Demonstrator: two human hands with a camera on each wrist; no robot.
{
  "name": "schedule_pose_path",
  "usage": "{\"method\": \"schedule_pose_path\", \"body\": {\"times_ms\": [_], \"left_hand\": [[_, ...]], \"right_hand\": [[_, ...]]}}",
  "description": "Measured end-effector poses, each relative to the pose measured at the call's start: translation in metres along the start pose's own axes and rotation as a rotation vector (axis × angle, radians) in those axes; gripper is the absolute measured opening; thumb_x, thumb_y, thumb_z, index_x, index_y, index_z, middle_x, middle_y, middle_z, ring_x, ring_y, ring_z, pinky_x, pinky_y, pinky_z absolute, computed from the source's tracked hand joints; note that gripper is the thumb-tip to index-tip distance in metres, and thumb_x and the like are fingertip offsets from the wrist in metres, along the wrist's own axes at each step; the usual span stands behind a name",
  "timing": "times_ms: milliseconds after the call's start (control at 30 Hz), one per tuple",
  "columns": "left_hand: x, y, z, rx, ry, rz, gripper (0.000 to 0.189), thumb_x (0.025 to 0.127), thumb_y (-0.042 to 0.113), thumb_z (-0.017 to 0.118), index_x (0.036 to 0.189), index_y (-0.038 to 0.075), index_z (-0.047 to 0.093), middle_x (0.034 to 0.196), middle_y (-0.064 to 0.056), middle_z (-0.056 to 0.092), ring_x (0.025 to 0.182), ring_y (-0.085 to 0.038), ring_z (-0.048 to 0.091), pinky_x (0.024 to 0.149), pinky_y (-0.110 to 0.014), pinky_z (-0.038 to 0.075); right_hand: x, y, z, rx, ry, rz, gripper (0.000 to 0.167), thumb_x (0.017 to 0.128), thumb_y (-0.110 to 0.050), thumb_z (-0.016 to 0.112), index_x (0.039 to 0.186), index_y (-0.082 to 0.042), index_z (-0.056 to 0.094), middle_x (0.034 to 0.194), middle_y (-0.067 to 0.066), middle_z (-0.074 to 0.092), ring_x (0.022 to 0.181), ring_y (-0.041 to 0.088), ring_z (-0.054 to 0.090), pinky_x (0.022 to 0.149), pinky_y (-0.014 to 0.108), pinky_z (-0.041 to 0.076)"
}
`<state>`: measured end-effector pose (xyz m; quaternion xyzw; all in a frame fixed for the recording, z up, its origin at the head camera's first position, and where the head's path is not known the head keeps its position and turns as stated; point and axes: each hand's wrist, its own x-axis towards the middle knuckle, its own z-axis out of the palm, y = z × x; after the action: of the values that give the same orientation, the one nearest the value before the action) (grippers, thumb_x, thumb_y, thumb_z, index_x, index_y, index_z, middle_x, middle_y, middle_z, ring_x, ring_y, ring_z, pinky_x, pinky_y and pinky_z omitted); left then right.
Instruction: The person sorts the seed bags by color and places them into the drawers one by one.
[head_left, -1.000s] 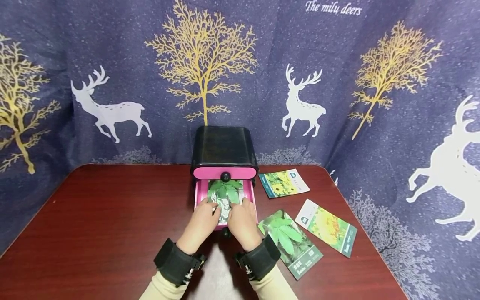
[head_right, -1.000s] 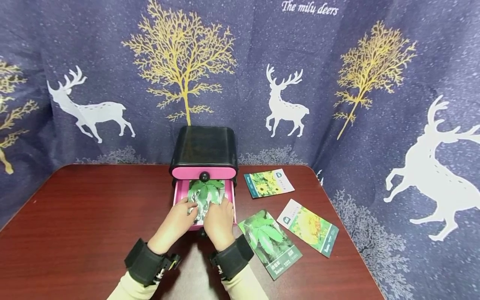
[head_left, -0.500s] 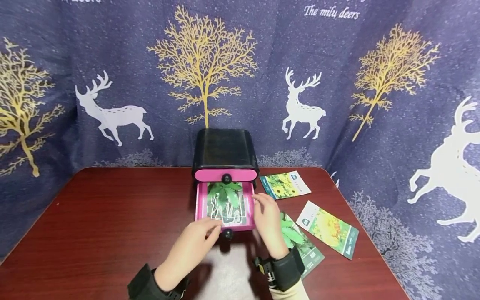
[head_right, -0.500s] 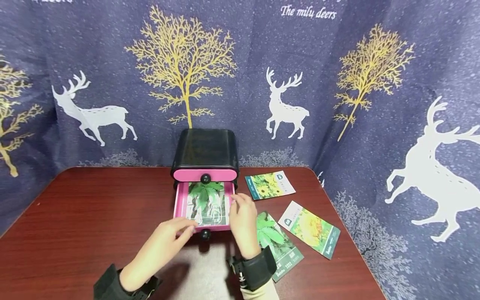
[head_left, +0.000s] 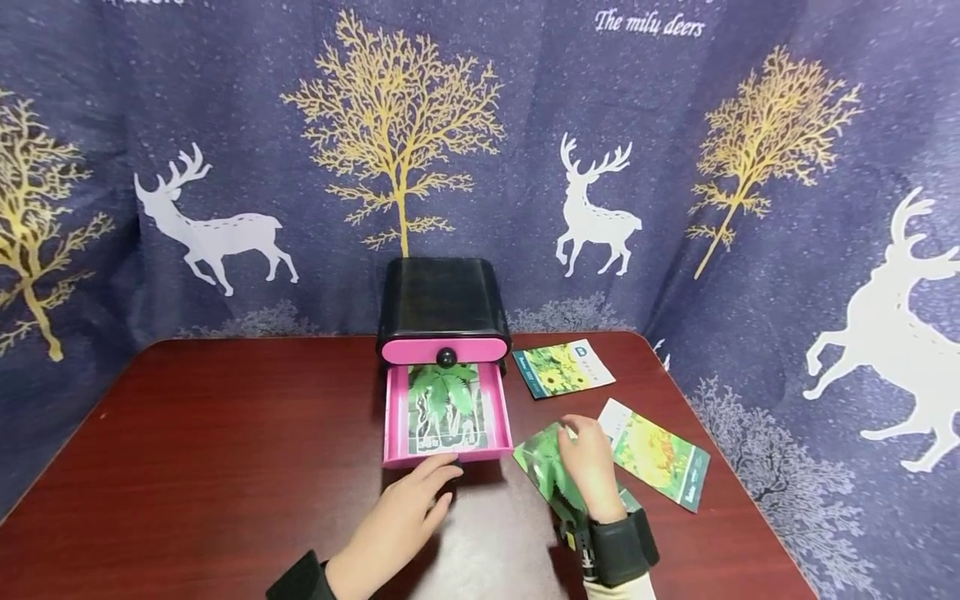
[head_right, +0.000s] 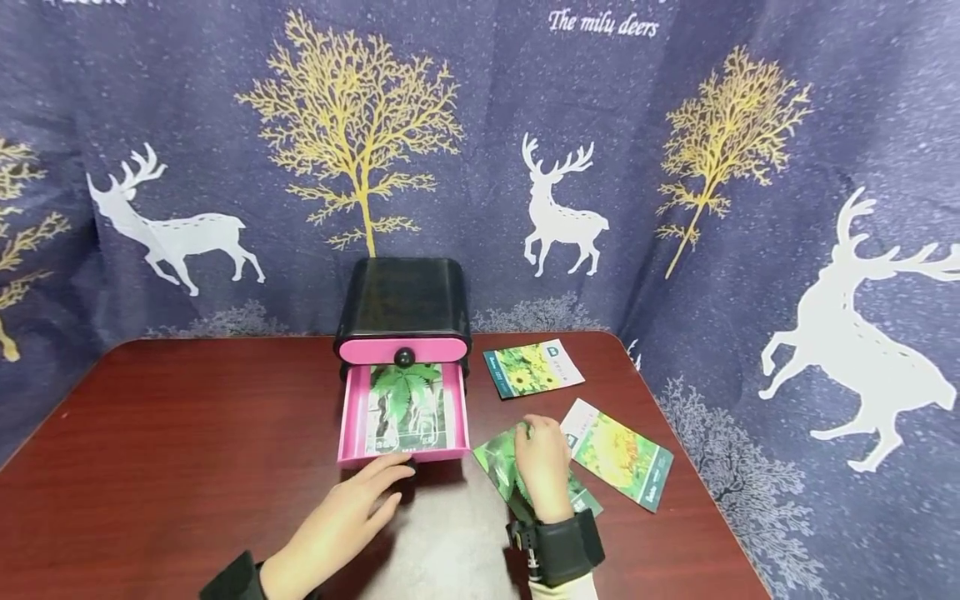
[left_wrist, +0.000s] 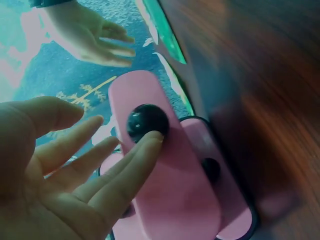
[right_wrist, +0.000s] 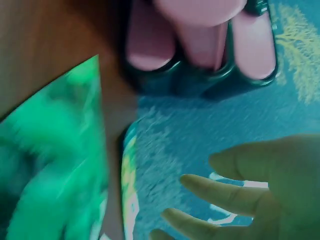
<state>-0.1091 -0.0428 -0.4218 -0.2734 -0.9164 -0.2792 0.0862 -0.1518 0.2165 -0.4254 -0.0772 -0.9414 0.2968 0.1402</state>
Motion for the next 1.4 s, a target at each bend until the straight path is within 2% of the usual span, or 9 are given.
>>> {"method": "schedule_pose_path", "body": {"times_ms": [233, 467, 567, 733, 900, 1000, 1167, 1300, 1400], "left_hand": [[0.004, -0.004, 0.008, 0.086, 0.034, 0.099, 0.023, 0.087, 0.013, 0.063, 0.11, 0.013, 0.066, 0.12, 0.001, 0.062, 0.106, -0.013, 0.062, 0.089, -0.031, 0.051], [0.009, -0.01, 0.012, 0.102, 0.092, 0.179, 0.028, 0.079, -0.002, 0.065, 0.101, 0.014, 0.068, 0.115, 0.0, 0.063, 0.099, -0.014, 0.063, 0.087, -0.029, 0.051], [0.009, -0.013, 0.014, 0.108, 0.113, 0.205, 0.031, 0.074, -0.006, 0.066, 0.097, 0.015, 0.069, 0.113, 0.0, 0.063, 0.095, -0.014, 0.063, 0.086, -0.028, 0.051], [0.013, -0.014, 0.018, 0.099, 0.191, 0.254, 0.029, 0.071, -0.007, 0.069, 0.092, 0.014, 0.068, 0.104, 0.004, 0.063, 0.088, -0.01, 0.063, 0.08, -0.024, 0.051], [0.015, -0.017, 0.022, 0.123, 0.262, 0.27, 0.025, 0.073, -0.003, 0.07, 0.086, 0.017, 0.067, 0.095, 0.01, 0.061, 0.08, -0.007, 0.061, 0.074, -0.02, 0.05], [0.015, -0.018, 0.022, 0.133, 0.279, 0.266, 0.027, 0.071, -0.004, 0.069, 0.085, 0.019, 0.066, 0.094, 0.012, 0.06, 0.078, -0.006, 0.061, 0.072, -0.019, 0.049], [0.016, -0.017, 0.022, 0.134, 0.28, 0.264, 0.028, 0.07, -0.005, 0.069, 0.084, 0.019, 0.066, 0.093, 0.012, 0.06, 0.078, -0.006, 0.061, 0.071, -0.02, 0.049], [0.016, -0.016, 0.023, 0.129, 0.275, 0.26, 0.029, 0.069, -0.007, 0.068, 0.084, 0.018, 0.066, 0.093, 0.011, 0.06, 0.077, -0.008, 0.061, 0.071, -0.021, 0.05], [0.017, -0.015, 0.023, 0.134, 0.274, 0.26, 0.029, 0.069, -0.008, 0.069, 0.085, 0.017, 0.066, 0.092, 0.011, 0.06, 0.077, -0.008, 0.061, 0.071, -0.021, 0.05]], "right_hand": [[-0.017, 0.021, -0.006, -0.198, -0.094, 0.06, 0.039, 0.083, -0.017, 0.066, 0.113, 0.007, 0.061, 0.105, 0.029, 0.06, 0.093, 0.043, 0.057, 0.077, 0.053, 0.047], [-0.027, 0.03, -0.013, -0.362, -0.103, 0.074, 0.049, 0.071, -0.026, 0.078, 0.097, 0.011, 0.06, 0.086, 0.028, 0.055, 0.077, 0.041, 0.055, 0.065, 0.051, 0.045], [-0.029, 0.033, -0.012, -0.392, -0.132, 0.104, 0.057, 0.069, -0.033, 0.08, 0.095, 0.011, 0.056, 0.085, 0.029, 0.051, 0.076, 0.041, 0.053, 0.061, 0.05, 0.045], [-0.032, 0.04, -0.006, -0.408, -0.162, 0.135, 0.07, 0.065, -0.038, 0.081, 0.103, 0.012, 0.051, 0.089, 0.033, 0.049, 0.078, 0.045, 0.053, 0.061, 0.052, 0.045], [-0.031, 0.041, -0.002, -0.455, -0.148, 0.095, 0.077, 0.06, -0.045, 0.083, 0.102, 0.011, 0.052, 0.084, 0.032, 0.049, 0.075, 0.044, 0.052, 0.06, 0.052, 0.044], [-0.031, 0.038, -0.001, -0.456, -0.156, 0.093, 0.08, 0.056, -0.05, 0.083, 0.098, 0.01, 0.051, 0.083, 0.033, 0.048, 0.075, 0.043, 0.051, 0.06, 0.051, 0.044], [-0.032, 0.034, -0.002, -0.419, -0.186, 0.143, 0.078, 0.057, -0.05, 0.083, 0.093, 0.011, 0.049, 0.087, 0.033, 0.047, 0.08, 0.045, 0.049, 0.064, 0.052, 0.044], [-0.032, 0.035, -0.003, -0.331, -0.198, 0.158, 0.069, 0.062, -0.043, 0.082, 0.09, 0.011, 0.049, 0.087, 0.031, 0.044, 0.08, 0.044, 0.047, 0.063, 0.052, 0.044], [-0.03, 0.036, -0.004, -0.233, -0.228, 0.171, 0.063, 0.07, -0.034, 0.079, 0.094, 0.014, 0.047, 0.089, 0.032, 0.043, 0.078, 0.041, 0.048, 0.063, 0.05, 0.044]]}}
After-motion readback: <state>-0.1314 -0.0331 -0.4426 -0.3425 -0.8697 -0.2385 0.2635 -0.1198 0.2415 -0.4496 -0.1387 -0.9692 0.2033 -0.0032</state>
